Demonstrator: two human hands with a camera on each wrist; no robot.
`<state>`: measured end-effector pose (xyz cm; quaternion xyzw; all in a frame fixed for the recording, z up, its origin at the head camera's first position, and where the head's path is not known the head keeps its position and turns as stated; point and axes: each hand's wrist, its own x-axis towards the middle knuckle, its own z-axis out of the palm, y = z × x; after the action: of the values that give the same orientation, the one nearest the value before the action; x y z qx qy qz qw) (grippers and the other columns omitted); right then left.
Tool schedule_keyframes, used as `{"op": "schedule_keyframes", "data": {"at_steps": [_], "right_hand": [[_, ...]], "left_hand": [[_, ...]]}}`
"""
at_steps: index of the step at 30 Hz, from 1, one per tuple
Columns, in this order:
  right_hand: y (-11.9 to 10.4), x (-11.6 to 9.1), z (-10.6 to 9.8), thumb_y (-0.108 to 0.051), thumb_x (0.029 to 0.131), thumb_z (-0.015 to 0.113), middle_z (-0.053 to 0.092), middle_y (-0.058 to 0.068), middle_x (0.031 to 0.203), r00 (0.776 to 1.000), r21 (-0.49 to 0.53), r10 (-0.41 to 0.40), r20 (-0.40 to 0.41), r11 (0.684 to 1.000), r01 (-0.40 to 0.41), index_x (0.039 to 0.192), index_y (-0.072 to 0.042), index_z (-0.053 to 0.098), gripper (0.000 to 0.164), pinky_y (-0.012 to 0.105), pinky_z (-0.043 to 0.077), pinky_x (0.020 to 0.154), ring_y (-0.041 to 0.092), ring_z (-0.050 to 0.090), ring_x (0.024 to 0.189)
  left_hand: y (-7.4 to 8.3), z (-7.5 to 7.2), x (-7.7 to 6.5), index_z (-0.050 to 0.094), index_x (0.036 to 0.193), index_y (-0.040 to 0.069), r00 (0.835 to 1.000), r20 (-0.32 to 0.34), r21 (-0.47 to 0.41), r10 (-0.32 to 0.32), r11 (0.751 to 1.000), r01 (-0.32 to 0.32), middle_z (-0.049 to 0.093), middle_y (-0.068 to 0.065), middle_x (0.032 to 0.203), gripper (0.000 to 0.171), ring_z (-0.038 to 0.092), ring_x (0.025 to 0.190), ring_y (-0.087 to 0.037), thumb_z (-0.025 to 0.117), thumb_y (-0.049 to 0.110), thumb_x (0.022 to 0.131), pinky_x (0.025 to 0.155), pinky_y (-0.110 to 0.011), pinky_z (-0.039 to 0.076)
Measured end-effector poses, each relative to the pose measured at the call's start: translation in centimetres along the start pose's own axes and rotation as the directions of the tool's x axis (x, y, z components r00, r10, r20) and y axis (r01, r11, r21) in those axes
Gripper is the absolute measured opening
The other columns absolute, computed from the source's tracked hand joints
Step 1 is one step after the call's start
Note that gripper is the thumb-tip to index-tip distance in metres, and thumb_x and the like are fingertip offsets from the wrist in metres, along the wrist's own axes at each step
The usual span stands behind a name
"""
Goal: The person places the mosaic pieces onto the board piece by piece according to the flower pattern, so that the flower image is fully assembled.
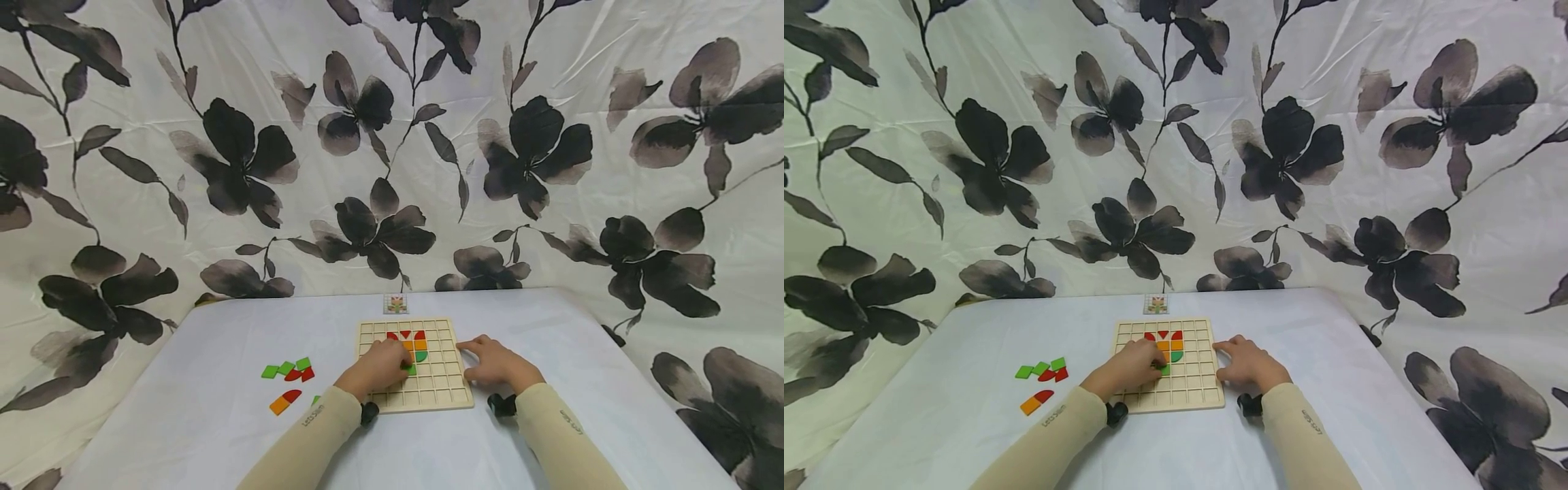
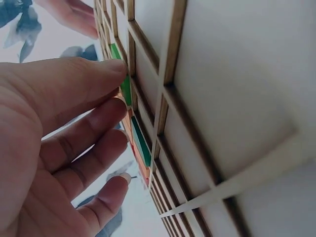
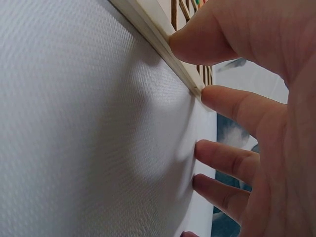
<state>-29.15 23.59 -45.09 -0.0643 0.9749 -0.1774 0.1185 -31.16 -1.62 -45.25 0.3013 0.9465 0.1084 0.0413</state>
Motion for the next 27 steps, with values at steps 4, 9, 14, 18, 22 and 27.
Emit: {"op": "schedule_keyframes", "data": {"at_steps": [4, 9, 14, 18, 22, 27], "right_hand": [[0.1, 0.1, 0.1, -0.031, 0.077, 0.066, 0.044, 0.011, 0.142, 1.000, -0.002, 0.009, 0.001, 1.000, -0.009, 0.140, -0.024, 0.051, 0.066, 0.060, 0.039, 0.102, 0.033, 0.044, 0.130], [0.2, 0.2, 0.1, -0.031, 0.077, 0.066, 0.045, 0.010, 0.141, 1.000, -0.002, 0.008, 0.000, 1.000, -0.008, 0.140, -0.024, 0.051, 0.066, 0.060, 0.040, 0.102, 0.033, 0.045, 0.129], [0.3, 0.4, 0.3, -0.032, 0.076, 0.066, 0.045, 0.010, 0.141, 1.000, -0.006, 0.005, -0.001, 1.000, -0.005, 0.140, -0.026, 0.051, 0.066, 0.059, 0.040, 0.101, 0.033, 0.045, 0.130], [0.3, 0.4, 0.3, -0.033, 0.076, 0.066, 0.045, 0.010, 0.141, 1.000, -0.006, 0.008, -0.003, 1.000, -0.008, 0.140, -0.026, 0.051, 0.066, 0.060, 0.040, 0.101, 0.033, 0.045, 0.129], [0.3, 0.3, 0.3, -0.033, 0.076, 0.067, 0.046, 0.010, 0.141, 1.000, -0.009, 0.007, -0.008, 1.000, -0.007, 0.140, -0.026, 0.051, 0.066, 0.059, 0.041, 0.101, 0.033, 0.045, 0.129], [0.2, 0.3, 0.2, -0.033, 0.077, 0.066, 0.045, 0.010, 0.142, 1.000, -0.014, 0.009, -0.004, 1.000, -0.009, 0.141, -0.026, 0.050, 0.066, 0.059, 0.041, 0.101, 0.033, 0.045, 0.129]], "left_hand": [[-0.1, -0.2, -0.5, 0.076, 0.102, 0.016, 1.000, 0.004, -0.009, 0.015, 1.000, -0.015, 0.071, 0.008, 0.095, 0.017, 0.058, 0.093, -0.013, 0.068, 0.018, 0.088, 0.096, -0.042, 0.046], [-0.7, -0.7, -1.6, 0.074, 0.107, 0.014, 1.000, -0.008, -0.050, 0.012, 0.999, -0.013, 0.071, 0.004, 0.103, 0.020, 0.062, 0.102, -0.016, 0.064, 0.018, 0.090, 0.095, -0.038, 0.049], [-2.0, -1.3, -2.9, 0.073, 0.111, 0.013, 0.999, 0.004, -0.119, -0.054, 0.991, 0.054, 0.069, 0.000, 0.110, 0.024, 0.061, 0.110, -0.021, 0.064, 0.023, 0.092, 0.100, -0.043, 0.047], [-3.3, -2.0, -4.0, 0.072, 0.113, 0.011, 0.995, -0.002, -0.130, -0.097, 0.987, 0.096, 0.069, -0.002, 0.113, 0.025, 0.060, 0.114, -0.025, 0.066, 0.022, 0.091, 0.102, -0.048, 0.043], [-4.4, -3.0, -5.2, 0.071, 0.113, 0.009, 0.990, -0.024, -0.108, -0.140, 0.985, 0.137, 0.068, -0.005, 0.114, 0.025, 0.060, 0.113, -0.027, 0.068, 0.019, 0.090, 0.101, -0.050, 0.042], [-5.9, -3.7, -6.7, 0.072, 0.111, 0.010, 0.976, -0.053, -0.080, -0.212, 0.975, 0.208, 0.068, -0.004, 0.107, 0.024, 0.062, 0.105, -0.025, 0.070, 0.018, 0.088, 0.097, -0.048, 0.045]]}}
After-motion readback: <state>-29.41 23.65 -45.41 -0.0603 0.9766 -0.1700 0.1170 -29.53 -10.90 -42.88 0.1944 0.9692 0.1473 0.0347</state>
